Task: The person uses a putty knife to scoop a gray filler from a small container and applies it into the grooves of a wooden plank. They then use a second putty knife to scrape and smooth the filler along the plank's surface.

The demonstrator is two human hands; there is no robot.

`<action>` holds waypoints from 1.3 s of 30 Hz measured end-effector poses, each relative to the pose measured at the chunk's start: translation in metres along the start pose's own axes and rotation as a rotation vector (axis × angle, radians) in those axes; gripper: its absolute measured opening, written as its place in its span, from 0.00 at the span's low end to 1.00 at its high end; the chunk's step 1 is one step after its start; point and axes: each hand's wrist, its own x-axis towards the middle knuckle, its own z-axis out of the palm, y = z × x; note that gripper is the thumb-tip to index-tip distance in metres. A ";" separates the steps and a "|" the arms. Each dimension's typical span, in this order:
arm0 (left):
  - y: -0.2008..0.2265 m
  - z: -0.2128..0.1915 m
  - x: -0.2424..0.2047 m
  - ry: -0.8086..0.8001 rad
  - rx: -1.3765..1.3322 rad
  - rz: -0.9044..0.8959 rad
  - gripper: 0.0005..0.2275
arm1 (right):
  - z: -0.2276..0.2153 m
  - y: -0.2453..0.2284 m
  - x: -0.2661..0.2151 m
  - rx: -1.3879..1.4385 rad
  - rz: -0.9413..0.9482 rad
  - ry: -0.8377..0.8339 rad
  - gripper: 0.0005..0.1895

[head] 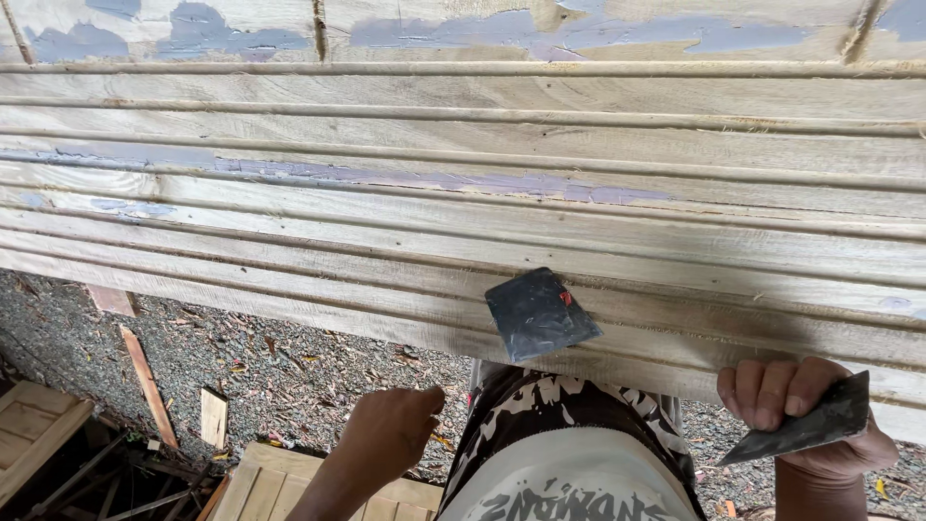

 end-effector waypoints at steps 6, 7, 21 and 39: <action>0.020 -0.059 0.017 0.758 -0.324 0.449 0.01 | 0.012 0.003 0.006 -0.002 -0.062 0.010 0.20; 0.022 -0.069 0.024 0.867 -0.327 0.477 0.01 | 0.017 0.002 0.008 -0.012 -0.061 0.013 0.19; 0.007 -0.109 0.099 1.452 -0.689 0.588 0.07 | 0.186 0.023 0.163 -1.079 -0.395 -0.011 0.09; -0.005 -0.102 0.096 1.389 -0.826 0.656 0.08 | 0.227 0.059 0.226 -1.472 -0.351 -0.139 0.06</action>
